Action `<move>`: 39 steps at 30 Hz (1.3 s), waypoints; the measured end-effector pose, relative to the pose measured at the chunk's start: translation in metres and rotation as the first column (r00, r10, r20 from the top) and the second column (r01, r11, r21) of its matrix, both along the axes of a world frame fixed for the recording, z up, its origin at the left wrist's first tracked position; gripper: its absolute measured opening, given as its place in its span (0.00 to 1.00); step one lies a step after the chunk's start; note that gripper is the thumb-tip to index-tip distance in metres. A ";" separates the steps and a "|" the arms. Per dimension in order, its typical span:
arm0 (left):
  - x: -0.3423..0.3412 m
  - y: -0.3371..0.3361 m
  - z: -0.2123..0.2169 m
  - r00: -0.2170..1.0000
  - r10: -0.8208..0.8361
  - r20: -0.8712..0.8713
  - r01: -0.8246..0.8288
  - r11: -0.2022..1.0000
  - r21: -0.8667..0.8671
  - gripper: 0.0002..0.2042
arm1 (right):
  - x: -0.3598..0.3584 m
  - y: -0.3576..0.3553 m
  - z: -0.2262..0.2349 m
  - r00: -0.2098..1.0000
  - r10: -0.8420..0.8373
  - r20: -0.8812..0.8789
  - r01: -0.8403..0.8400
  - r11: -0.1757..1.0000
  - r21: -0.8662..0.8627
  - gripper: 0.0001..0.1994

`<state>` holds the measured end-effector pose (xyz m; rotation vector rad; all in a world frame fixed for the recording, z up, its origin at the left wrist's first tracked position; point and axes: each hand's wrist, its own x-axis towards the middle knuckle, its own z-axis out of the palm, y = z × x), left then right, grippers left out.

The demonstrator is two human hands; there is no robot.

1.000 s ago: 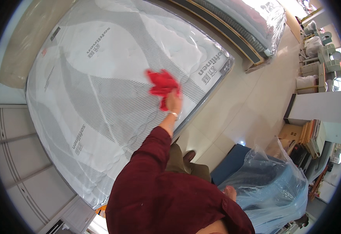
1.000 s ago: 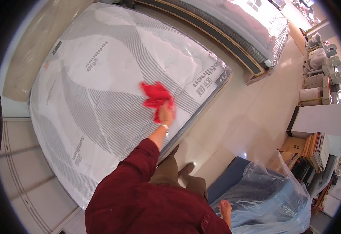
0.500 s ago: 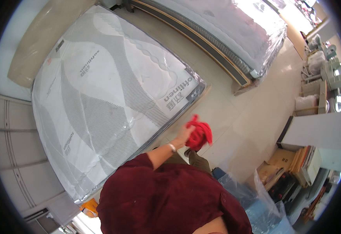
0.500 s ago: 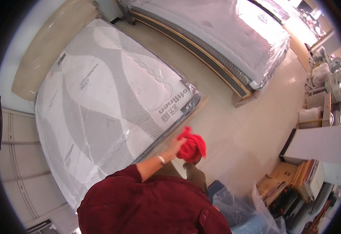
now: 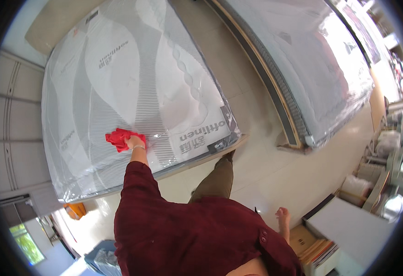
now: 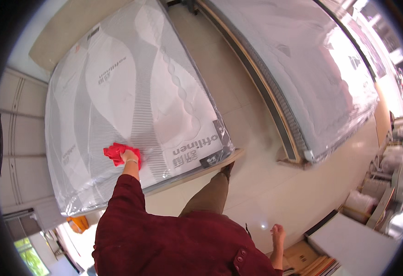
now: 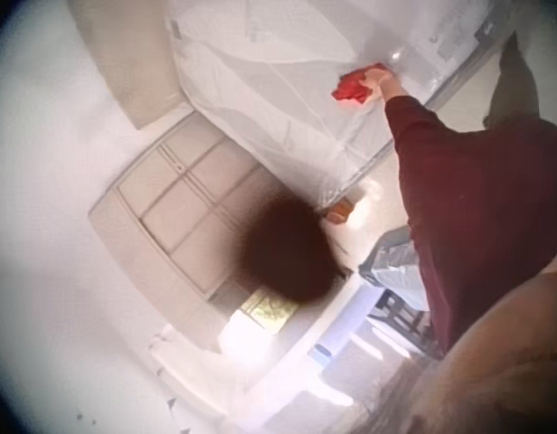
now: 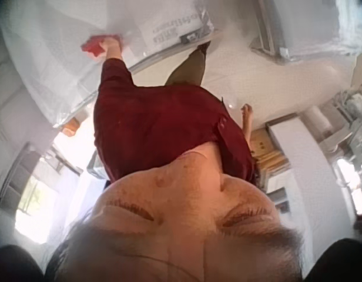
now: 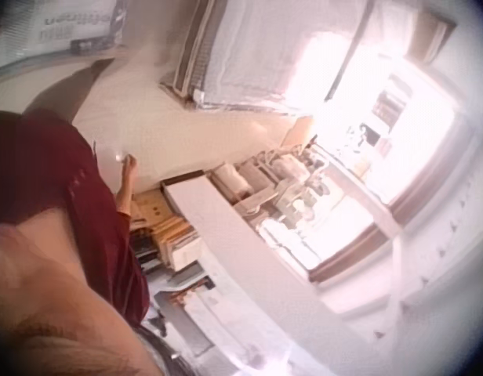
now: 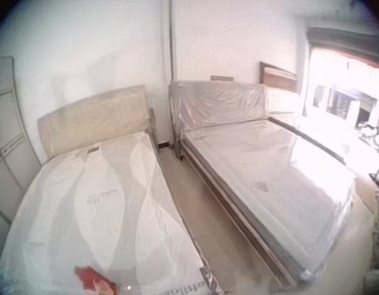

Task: The person wipes the plastic-wrapped surfaces of several mattresses and a headboard with a red cloth. The person moves between different mattresses, wiping the top and sides, and also cleans the headboard area.

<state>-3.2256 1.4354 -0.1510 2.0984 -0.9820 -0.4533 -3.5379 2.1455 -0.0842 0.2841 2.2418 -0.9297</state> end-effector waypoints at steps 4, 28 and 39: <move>-0.122 0.007 -0.046 0.913 -0.231 0.337 0.219 0.973 0.072 0.13 | -0.061 -0.028 0.025 0.952 0.226 0.206 -0.243 0.968 0.058 0.09; -0.541 0.182 0.119 -0.091 -0.190 -0.977 0.754 0.628 -0.192 0.27 | -0.429 -0.464 0.086 0.784 0.370 0.499 0.059 0.755 -0.653 0.08; -0.480 0.089 0.157 0.074 -0.286 -0.955 0.348 0.905 -0.244 0.27 | -0.405 -0.639 0.150 0.576 0.795 0.191 -0.343 0.448 -0.826 0.09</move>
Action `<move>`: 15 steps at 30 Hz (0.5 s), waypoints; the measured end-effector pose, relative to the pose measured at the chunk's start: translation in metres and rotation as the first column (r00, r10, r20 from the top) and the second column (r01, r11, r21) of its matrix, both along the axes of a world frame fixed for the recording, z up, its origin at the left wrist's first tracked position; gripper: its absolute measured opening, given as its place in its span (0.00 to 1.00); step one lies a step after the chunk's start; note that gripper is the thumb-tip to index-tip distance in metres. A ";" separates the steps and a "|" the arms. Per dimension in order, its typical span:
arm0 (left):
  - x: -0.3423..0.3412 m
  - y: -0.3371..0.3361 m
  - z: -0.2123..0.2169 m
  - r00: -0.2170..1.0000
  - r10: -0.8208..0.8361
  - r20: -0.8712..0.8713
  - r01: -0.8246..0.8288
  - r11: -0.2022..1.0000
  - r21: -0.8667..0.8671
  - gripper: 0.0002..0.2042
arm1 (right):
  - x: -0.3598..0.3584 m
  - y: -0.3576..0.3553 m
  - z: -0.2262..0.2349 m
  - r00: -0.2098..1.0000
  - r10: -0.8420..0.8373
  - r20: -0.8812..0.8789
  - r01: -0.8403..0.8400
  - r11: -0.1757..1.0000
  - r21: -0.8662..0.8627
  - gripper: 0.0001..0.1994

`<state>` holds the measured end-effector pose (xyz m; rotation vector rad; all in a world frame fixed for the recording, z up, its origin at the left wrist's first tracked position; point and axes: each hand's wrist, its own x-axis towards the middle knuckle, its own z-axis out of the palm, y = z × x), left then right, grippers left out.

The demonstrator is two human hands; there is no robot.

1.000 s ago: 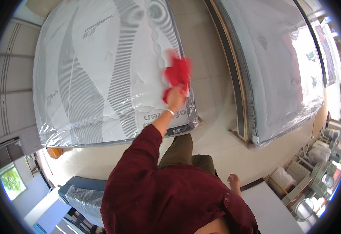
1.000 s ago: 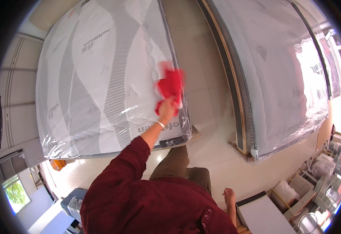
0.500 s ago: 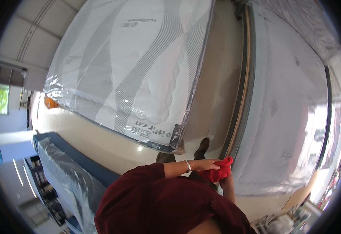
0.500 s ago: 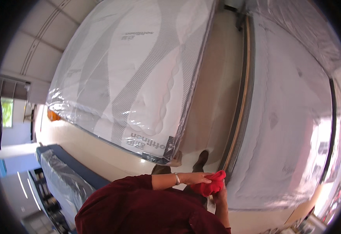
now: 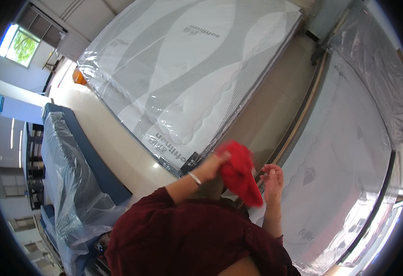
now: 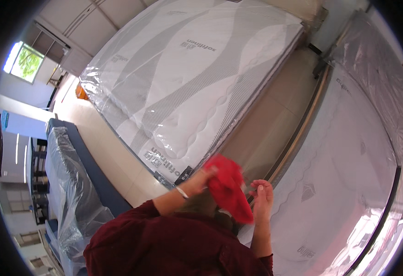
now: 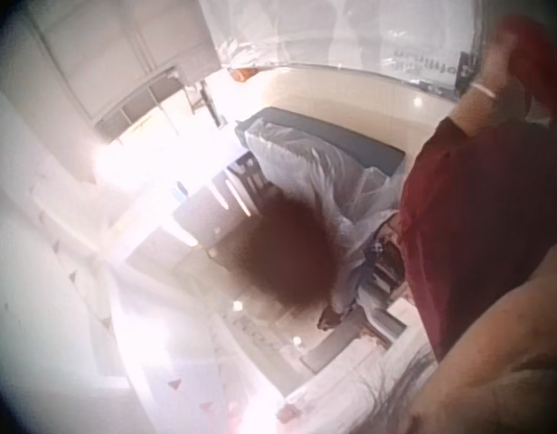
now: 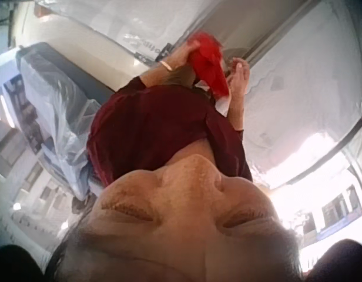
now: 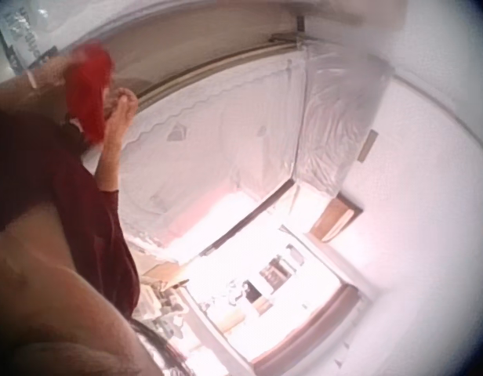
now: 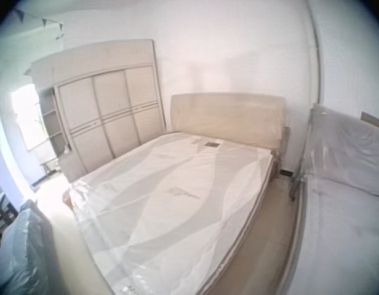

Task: The person wipes the plastic-wrapped surfaces of several mattresses and a headboard with a red cloth. The person moves between different mattresses, wiping the top and sides, and also cleans the headboard area.

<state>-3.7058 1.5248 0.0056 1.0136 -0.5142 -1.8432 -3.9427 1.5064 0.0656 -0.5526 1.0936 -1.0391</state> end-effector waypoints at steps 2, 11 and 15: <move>0.076 -0.023 -0.010 0.839 0.534 0.100 -0.542 0.838 0.070 0.25 | -0.023 -0.027 -0.020 0.979 0.099 -0.180 -0.100 0.995 0.002 0.08; 0.405 -0.117 -0.074 -0.425 0.761 0.491 -0.850 -0.150 -0.504 0.13 | -0.063 -0.127 -0.100 0.810 0.375 -0.451 -0.212 0.904 0.371 0.10; 0.440 -0.185 -0.125 -0.082 0.680 0.729 -0.974 0.102 -0.204 0.14 | -0.094 -0.161 -0.120 0.691 0.530 -0.491 -0.199 0.793 0.576 0.11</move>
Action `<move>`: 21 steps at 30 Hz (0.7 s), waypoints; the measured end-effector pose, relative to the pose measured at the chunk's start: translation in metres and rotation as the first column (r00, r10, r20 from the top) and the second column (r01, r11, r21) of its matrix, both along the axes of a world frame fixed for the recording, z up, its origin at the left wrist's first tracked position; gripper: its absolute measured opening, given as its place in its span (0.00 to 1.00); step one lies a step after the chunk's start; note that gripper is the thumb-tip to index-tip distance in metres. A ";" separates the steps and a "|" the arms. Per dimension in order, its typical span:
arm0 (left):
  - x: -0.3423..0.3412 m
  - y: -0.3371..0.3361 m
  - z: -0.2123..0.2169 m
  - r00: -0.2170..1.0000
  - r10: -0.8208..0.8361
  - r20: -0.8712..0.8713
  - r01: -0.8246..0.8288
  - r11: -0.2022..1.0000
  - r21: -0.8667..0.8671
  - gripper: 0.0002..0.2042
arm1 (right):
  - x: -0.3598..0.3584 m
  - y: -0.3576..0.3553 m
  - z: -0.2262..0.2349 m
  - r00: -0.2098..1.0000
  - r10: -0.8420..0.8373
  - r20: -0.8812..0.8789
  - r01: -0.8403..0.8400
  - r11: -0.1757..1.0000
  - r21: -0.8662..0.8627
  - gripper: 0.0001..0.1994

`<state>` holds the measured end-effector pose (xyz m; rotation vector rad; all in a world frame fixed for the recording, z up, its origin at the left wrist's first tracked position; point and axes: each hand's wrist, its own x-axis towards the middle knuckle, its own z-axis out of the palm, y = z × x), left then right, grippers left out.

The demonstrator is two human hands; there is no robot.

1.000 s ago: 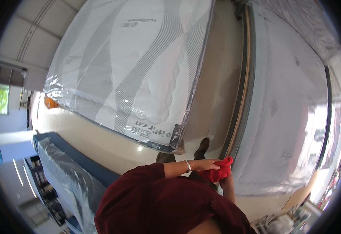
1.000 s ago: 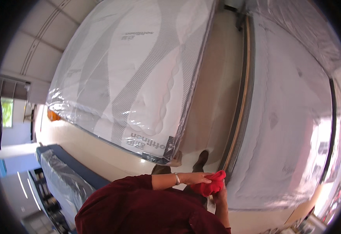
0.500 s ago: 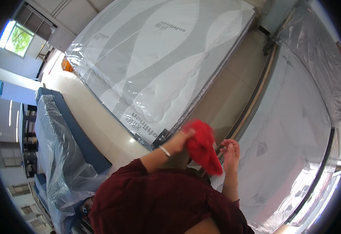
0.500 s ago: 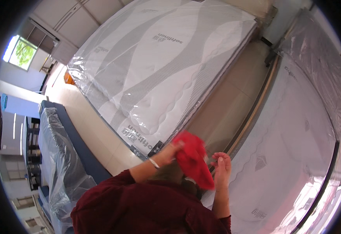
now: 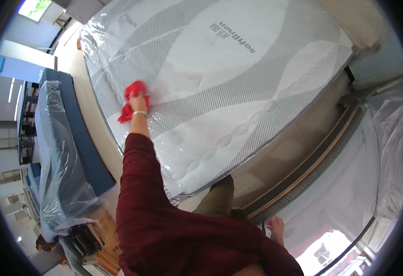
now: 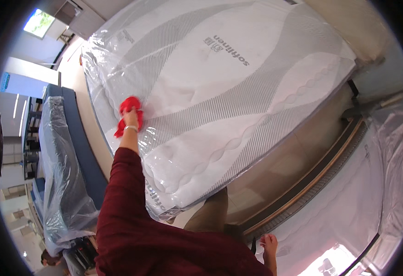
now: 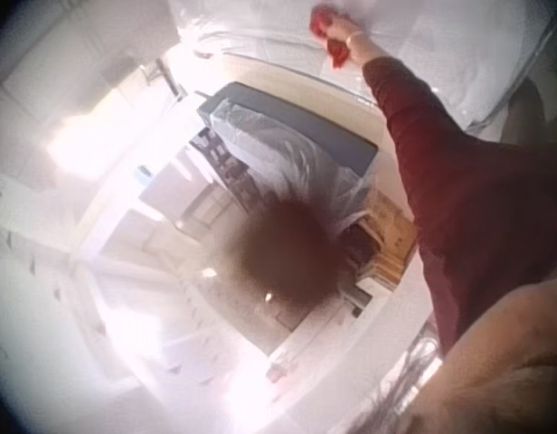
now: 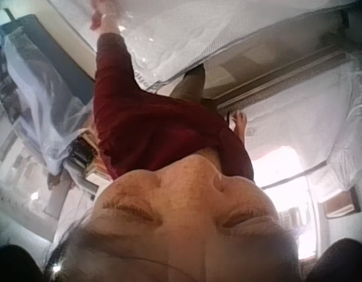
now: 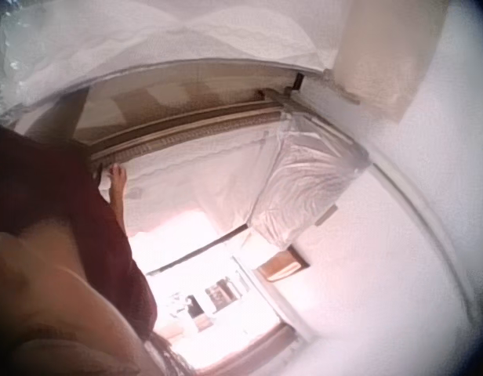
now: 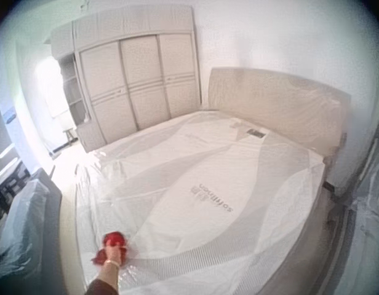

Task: The person wipes the plastic-wrapped surfaces of several mattresses and a headboard with a red cloth. The person moves between different mattresses, wiping the top and sides, and also cleans the headboard area.

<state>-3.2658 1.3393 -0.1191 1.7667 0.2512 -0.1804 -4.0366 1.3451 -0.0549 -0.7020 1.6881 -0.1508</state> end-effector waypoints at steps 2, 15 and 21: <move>-0.033 -0.047 -0.027 0.931 -0.343 -0.125 0.329 0.642 0.693 0.18 | -0.013 -0.018 0.003 0.997 0.040 -0.065 -0.037 0.998 0.046 0.11; -0.522 -0.224 0.012 -0.178 -0.944 -0.280 0.908 -0.048 -0.416 0.19 | 0.001 -0.235 0.034 0.988 0.140 0.062 -0.133 0.986 -0.101 0.16; -0.625 -0.316 0.084 -0.131 -0.960 -0.247 0.344 0.190 -0.920 0.24 | -0.004 -0.344 0.047 0.891 0.258 0.373 -0.125 0.930 -0.345 0.25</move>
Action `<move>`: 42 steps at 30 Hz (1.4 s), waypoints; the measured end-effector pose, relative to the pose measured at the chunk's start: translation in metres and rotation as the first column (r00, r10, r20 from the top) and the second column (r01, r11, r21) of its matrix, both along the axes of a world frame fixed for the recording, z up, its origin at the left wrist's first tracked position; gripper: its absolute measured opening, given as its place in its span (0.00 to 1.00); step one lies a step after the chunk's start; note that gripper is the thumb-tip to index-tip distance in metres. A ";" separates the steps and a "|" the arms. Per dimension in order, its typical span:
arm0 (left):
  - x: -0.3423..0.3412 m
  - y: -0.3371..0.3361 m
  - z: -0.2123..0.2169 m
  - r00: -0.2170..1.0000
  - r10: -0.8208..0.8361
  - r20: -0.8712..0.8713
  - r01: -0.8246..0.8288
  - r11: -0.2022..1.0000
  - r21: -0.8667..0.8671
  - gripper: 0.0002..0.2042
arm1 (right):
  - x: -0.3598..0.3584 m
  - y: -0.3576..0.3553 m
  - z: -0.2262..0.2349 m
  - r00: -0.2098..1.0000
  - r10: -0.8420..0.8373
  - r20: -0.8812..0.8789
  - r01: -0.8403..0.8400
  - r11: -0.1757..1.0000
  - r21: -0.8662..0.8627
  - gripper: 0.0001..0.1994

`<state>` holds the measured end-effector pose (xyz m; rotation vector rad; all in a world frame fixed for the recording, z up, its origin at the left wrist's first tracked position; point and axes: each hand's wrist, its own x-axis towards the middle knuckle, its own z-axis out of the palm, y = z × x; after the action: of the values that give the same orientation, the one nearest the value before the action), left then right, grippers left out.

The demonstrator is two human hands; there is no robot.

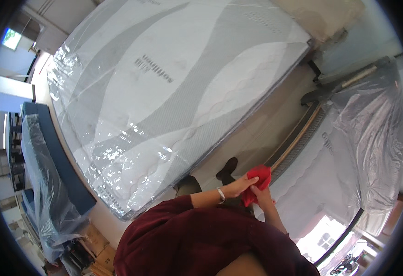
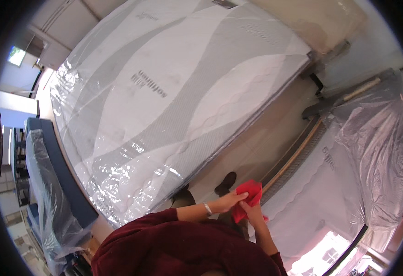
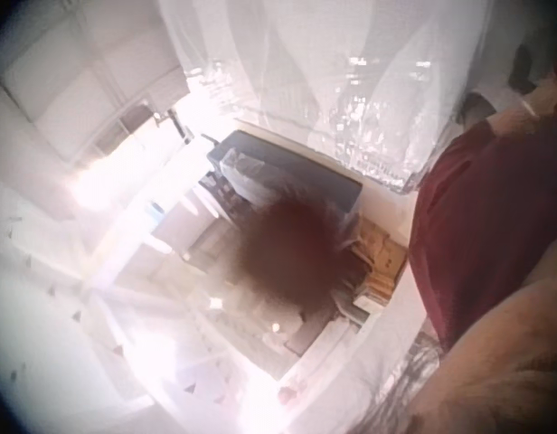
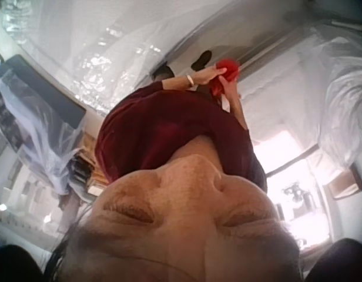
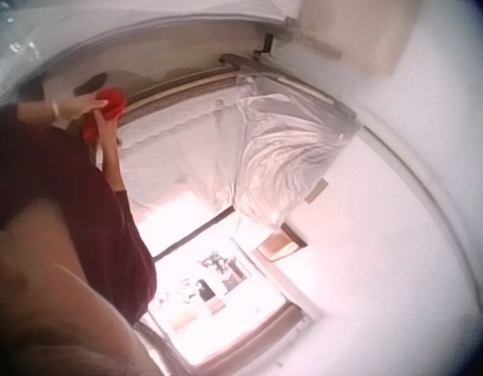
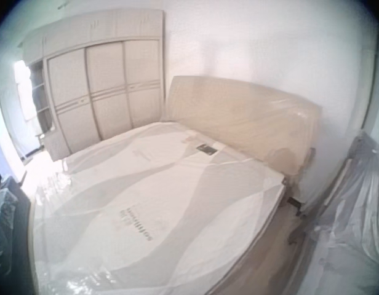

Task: The person wipes the plastic-wrapped surfaces of several mattresses and a headboard with a red cloth. The person moves between different mattresses, wiping the top and sides, and also cleans the headboard area.

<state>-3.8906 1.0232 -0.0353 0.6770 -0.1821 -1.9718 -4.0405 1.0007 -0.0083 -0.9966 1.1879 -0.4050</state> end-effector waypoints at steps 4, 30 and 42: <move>0.051 -0.047 -0.004 0.908 0.174 0.382 -0.231 0.967 0.108 0.24 | 0.032 -0.114 0.004 0.955 -0.216 0.204 0.212 0.976 0.040 0.28; 0.191 -0.245 -0.151 -0.076 -0.184 0.980 -0.777 0.627 0.058 0.28 | 0.031 -0.728 -0.111 0.345 -0.504 -0.792 -0.324 0.727 -0.605 0.22; 0.146 -0.324 -0.151 -0.124 -0.521 0.844 -0.672 0.670 0.315 0.41 | 0.358 -0.551 -0.171 0.381 0.683 -0.623 -0.430 -0.465 -0.773 0.06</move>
<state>-3.7448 0.6995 -0.1859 2.7567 -0.1927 -0.6173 -3.6823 0.4498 -0.1792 -2.6654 -0.4458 -0.2894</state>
